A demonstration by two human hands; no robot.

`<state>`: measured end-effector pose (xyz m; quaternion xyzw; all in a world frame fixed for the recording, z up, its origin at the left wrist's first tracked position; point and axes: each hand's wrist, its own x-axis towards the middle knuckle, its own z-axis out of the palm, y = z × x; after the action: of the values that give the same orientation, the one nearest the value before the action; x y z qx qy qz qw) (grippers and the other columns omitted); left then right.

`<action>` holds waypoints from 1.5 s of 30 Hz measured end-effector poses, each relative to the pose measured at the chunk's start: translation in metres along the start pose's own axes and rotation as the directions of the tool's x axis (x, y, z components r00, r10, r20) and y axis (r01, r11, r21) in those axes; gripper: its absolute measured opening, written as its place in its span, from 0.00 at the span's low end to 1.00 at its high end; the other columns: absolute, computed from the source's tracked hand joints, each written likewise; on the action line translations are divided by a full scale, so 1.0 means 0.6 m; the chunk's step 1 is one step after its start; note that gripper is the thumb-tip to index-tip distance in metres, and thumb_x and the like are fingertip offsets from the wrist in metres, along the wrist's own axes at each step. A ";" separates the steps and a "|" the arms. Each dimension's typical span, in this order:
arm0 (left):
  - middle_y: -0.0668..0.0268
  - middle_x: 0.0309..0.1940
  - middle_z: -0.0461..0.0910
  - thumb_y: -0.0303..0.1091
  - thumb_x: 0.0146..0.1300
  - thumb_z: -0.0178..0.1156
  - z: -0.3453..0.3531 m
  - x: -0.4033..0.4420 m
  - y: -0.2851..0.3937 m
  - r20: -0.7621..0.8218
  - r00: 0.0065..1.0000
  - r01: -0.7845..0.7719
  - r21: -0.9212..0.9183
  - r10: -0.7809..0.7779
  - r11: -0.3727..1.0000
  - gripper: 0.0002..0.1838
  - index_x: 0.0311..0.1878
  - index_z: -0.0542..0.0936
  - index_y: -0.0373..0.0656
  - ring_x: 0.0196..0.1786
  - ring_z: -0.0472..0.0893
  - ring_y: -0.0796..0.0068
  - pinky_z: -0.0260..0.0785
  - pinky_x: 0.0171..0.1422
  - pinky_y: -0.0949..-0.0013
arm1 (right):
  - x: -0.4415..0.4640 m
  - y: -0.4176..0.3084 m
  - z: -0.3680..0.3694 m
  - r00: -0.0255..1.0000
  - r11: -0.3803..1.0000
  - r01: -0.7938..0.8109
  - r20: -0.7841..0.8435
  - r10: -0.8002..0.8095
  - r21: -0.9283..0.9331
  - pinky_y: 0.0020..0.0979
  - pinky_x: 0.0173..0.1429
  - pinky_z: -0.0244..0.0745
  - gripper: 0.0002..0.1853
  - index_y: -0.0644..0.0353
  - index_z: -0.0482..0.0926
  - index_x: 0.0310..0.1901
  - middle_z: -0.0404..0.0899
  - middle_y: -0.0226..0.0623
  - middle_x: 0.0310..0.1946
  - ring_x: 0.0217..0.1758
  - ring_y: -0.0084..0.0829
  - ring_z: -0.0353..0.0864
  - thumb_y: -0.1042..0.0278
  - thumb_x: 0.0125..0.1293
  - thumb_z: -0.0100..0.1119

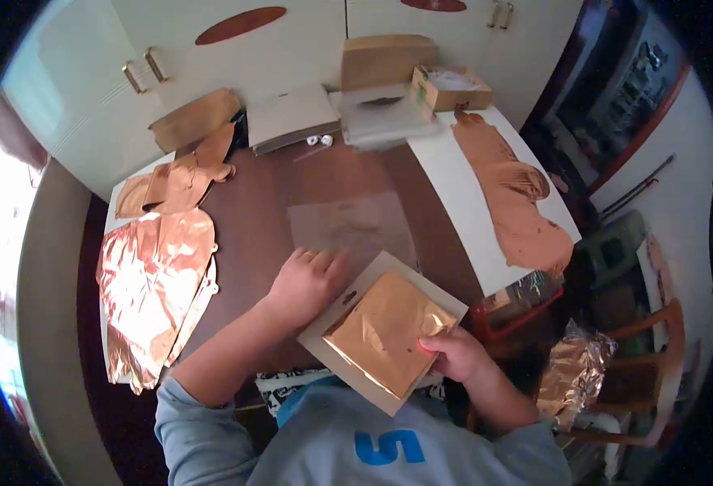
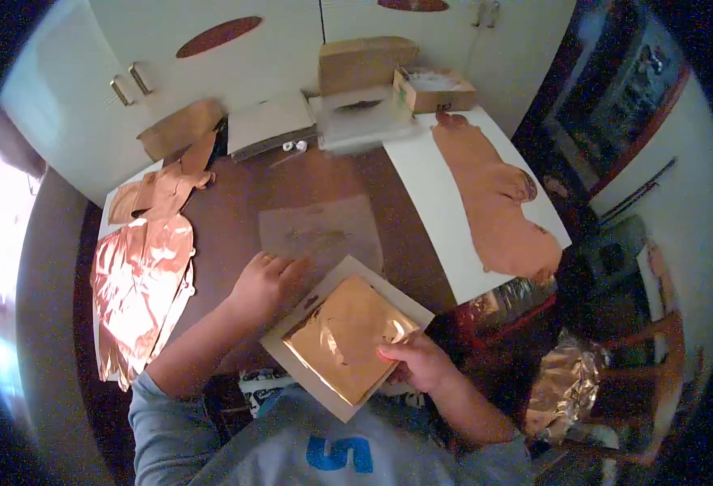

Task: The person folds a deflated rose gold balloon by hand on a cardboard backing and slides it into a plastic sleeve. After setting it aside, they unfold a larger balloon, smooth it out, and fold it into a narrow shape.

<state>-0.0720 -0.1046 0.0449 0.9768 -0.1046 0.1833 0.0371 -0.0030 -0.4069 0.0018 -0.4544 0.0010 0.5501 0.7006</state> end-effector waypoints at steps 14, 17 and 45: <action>0.57 0.34 0.80 0.29 0.53 0.63 -0.008 -0.058 -0.002 -0.022 0.999 0.013 -0.378 -0.024 0.926 0.06 0.28 0.77 0.39 0.35 0.80 0.54 0.73 0.42 0.55 | -0.047 0.033 0.035 0.975 0.955 0.115 -0.155 -0.162 -0.275 0.27 0.26 0.80 0.21 0.57 0.73 0.56 0.81 0.31 0.36 0.32 0.27 0.84 0.62 0.63 0.65; 0.54 0.36 0.80 0.28 0.51 0.64 0.007 -0.049 -0.009 -0.078 0.997 -0.018 -0.536 -0.028 0.844 0.06 0.25 0.77 0.38 0.38 0.79 0.52 0.73 0.46 0.54 | -0.047 0.050 0.031 0.970 0.959 0.126 -0.169 -0.172 -0.254 0.27 0.26 0.81 0.18 0.56 0.75 0.53 0.81 0.31 0.35 0.32 0.27 0.83 0.61 0.65 0.65; 0.39 0.56 0.77 0.30 0.50 0.66 0.010 -0.033 -0.013 0.184 0.983 0.107 -0.600 0.007 0.793 0.08 0.25 0.78 0.38 0.58 0.78 0.40 0.72 0.61 0.51 | -0.050 0.120 0.071 0.904 0.920 0.211 -0.292 -0.312 -0.331 0.28 0.27 0.84 0.08 0.61 0.77 0.46 0.79 0.30 0.36 0.32 0.24 0.83 0.67 0.72 0.57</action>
<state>-0.0860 -0.0938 0.0319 0.9279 -0.1346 0.0516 0.3439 -0.0916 -0.4042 -0.0043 -0.6364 -0.0212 0.3576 0.6831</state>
